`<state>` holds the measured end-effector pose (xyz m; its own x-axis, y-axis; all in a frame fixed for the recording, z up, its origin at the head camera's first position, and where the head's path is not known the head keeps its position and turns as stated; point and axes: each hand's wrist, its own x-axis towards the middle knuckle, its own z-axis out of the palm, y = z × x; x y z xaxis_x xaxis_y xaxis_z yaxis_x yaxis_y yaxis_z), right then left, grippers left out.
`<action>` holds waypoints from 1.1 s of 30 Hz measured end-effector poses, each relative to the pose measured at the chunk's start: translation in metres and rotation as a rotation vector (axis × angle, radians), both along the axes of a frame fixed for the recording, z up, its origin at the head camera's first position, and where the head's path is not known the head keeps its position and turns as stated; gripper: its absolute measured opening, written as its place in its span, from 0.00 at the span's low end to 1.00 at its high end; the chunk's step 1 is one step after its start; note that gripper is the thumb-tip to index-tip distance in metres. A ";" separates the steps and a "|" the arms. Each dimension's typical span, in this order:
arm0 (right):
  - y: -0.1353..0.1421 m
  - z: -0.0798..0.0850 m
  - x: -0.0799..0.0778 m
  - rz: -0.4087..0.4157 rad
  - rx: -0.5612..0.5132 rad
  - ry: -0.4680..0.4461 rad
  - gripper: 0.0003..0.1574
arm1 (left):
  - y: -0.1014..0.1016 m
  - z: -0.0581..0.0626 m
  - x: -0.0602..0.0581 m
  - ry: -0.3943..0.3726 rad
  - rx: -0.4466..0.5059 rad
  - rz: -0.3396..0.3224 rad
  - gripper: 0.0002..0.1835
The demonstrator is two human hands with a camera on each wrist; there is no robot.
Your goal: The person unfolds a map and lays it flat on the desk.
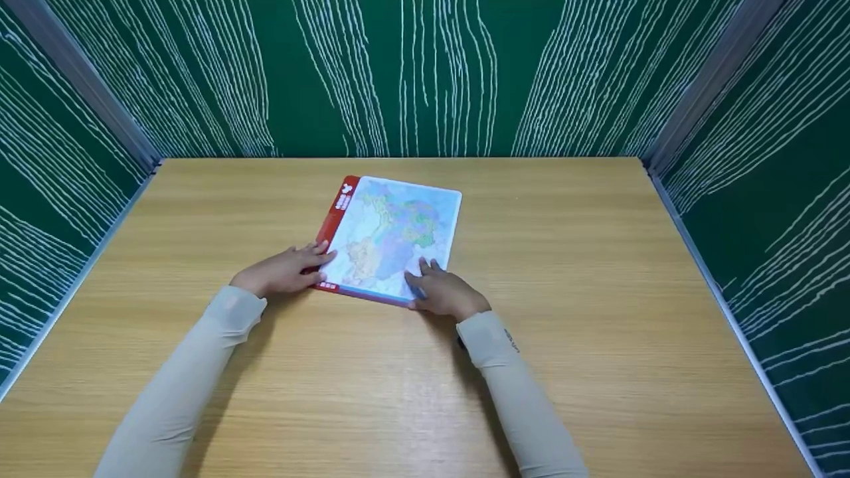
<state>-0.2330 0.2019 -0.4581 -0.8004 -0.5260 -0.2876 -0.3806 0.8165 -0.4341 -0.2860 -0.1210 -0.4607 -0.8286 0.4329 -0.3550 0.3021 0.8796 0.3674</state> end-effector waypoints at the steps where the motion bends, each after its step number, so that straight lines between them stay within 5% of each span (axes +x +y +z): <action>1: 0.001 0.000 -0.001 0.002 0.003 -0.004 0.40 | 0.000 0.000 0.001 0.004 0.000 -0.003 0.33; 33: 0.016 0.002 -0.024 -0.032 -0.010 -0.133 0.40 | 0.016 0.001 0.019 0.086 -0.107 0.002 0.34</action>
<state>-0.2567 0.2181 -0.4560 -0.7717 -0.5043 -0.3876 -0.2930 0.8228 -0.4870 -0.2673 -0.1050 -0.4595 -0.8587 0.3949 -0.3266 0.3267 0.9129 0.2447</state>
